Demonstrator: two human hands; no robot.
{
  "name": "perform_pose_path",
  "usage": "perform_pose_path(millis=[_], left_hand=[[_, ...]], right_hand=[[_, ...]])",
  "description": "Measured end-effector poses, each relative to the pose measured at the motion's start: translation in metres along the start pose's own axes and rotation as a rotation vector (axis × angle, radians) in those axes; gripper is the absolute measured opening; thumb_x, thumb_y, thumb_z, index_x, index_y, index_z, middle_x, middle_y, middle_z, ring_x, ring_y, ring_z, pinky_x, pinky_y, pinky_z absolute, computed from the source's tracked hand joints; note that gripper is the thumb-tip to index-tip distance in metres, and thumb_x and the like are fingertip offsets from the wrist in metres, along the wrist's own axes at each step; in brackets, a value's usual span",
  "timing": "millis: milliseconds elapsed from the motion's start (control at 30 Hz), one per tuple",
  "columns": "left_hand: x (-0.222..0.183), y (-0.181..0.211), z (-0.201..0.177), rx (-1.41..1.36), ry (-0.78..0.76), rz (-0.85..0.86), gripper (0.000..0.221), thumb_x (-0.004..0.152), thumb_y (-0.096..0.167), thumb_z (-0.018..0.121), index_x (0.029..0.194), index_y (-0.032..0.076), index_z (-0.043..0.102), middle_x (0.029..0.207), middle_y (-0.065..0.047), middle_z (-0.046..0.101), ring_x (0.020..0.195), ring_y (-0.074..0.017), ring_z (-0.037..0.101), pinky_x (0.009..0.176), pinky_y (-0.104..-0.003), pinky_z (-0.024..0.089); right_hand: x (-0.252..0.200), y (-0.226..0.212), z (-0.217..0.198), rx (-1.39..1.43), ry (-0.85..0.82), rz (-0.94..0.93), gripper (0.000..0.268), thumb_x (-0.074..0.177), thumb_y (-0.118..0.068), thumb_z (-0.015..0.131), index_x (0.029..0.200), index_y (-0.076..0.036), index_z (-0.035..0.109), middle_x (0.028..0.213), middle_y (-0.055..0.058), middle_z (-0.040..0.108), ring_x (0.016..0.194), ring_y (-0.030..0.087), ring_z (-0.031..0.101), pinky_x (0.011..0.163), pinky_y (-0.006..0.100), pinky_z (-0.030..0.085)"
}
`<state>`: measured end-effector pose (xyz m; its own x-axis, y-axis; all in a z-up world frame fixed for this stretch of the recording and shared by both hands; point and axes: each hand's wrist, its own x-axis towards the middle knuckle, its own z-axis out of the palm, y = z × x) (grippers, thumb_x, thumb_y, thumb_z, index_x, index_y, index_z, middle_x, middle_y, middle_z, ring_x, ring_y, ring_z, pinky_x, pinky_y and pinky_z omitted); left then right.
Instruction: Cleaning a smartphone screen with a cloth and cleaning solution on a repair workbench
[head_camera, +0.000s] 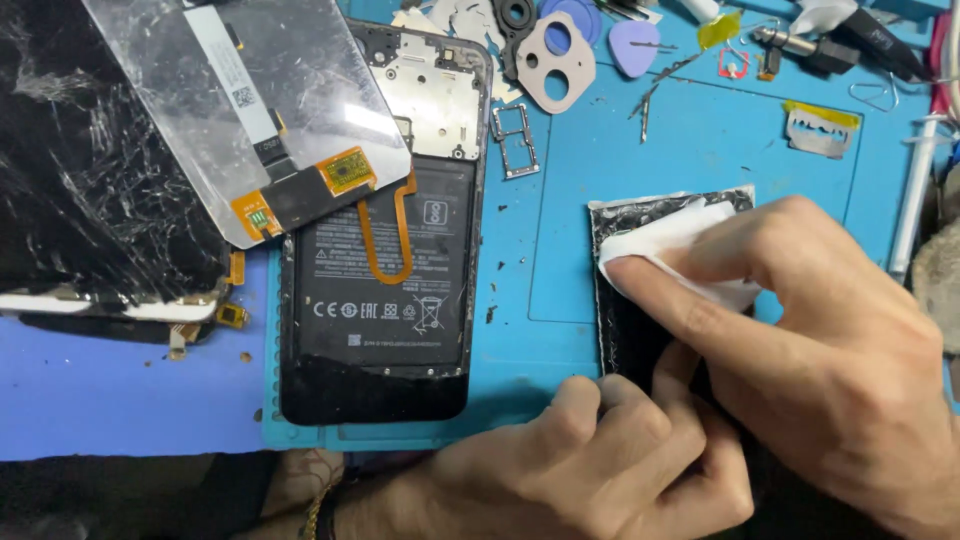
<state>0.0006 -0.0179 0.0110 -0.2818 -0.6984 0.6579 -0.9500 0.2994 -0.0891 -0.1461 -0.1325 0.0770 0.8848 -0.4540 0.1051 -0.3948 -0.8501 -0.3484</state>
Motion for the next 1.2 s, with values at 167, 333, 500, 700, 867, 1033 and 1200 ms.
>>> perform_pose_path(millis=[167,333,500,700,867,1033,1200], left_hand=[[-0.004,0.000,-0.002,-0.034,-0.001,-0.008,0.009,0.115,0.025,0.056,0.121,0.028,0.062,0.111,0.003,0.072,0.088,-0.0059,0.056,0.084,-0.020,0.039],[-0.003,0.010,-0.002,-0.037,0.016,-0.033,0.015,0.113,0.024,0.047,0.117,0.030,0.060,0.114,0.006,0.076,0.084,-0.0042,0.051,0.086,-0.022,0.037],[-0.005,0.008,0.000,0.003,0.061,-0.012,0.016,0.113,0.019,0.047,0.117,0.031,0.058,0.109,0.009,0.075,0.084,-0.0039,0.049,0.089,-0.021,0.037],[-0.006,0.013,0.002,-0.010,0.103,-0.058,0.010,0.116,0.023,0.048,0.114,0.027,0.058,0.102,0.006,0.072,0.084,-0.0056,0.051,0.087,-0.022,0.037],[-0.011,0.015,0.003,-0.053,0.092,-0.068,0.020,0.114,0.019,0.047,0.114,0.028,0.065,0.098,0.008,0.064,0.084,-0.0055,0.051,0.087,-0.023,0.038],[-0.008,0.011,0.002,0.023,0.096,-0.020,0.020,0.111,0.016,0.050,0.114,0.025,0.068,0.110,0.008,0.071,0.084,-0.0038,0.048,0.084,-0.019,0.035],[-0.015,0.012,0.003,0.032,0.147,-0.012,0.029,0.112,0.016,0.045,0.109,0.027,0.071,0.106,0.011,0.067,0.096,-0.0040,0.054,0.090,-0.020,0.037]], right_hand=[[-0.011,0.003,-0.017,-0.037,-0.137,0.055,0.042,0.095,0.002,0.064,0.135,-0.012,0.069,0.114,0.009,0.063,0.103,0.019,0.068,0.085,0.032,0.051],[-0.017,0.008,-0.011,-0.090,-0.103,-0.108,0.039,0.103,-0.003,0.064,0.142,-0.002,0.063,0.111,0.017,0.061,0.101,0.033,0.062,0.083,0.040,0.051],[-0.016,0.013,-0.003,-0.086,-0.032,-0.068,0.036,0.108,0.011,0.056,0.137,-0.007,0.068,0.109,0.017,0.060,0.097,0.032,0.062,0.085,0.043,0.049],[-0.014,-0.009,-0.017,-0.051,-0.191,0.084,0.043,0.093,-0.014,0.068,0.135,-0.014,0.071,0.110,0.008,0.062,0.099,0.021,0.067,0.083,0.033,0.050],[-0.024,-0.005,-0.011,-0.004,-0.142,0.038,0.044,0.094,-0.004,0.069,0.137,-0.005,0.067,0.113,0.012,0.060,0.110,0.024,0.066,0.091,0.032,0.053],[-0.020,-0.002,-0.014,-0.069,-0.103,0.048,0.058,0.096,0.031,0.051,0.139,-0.005,0.068,0.124,0.021,0.062,0.106,0.024,0.070,0.082,0.032,0.053],[-0.038,0.007,-0.011,0.046,-0.173,0.116,0.047,0.089,0.022,0.059,0.125,-0.005,0.074,0.115,0.017,0.061,0.111,0.026,0.070,0.096,0.031,0.054]])
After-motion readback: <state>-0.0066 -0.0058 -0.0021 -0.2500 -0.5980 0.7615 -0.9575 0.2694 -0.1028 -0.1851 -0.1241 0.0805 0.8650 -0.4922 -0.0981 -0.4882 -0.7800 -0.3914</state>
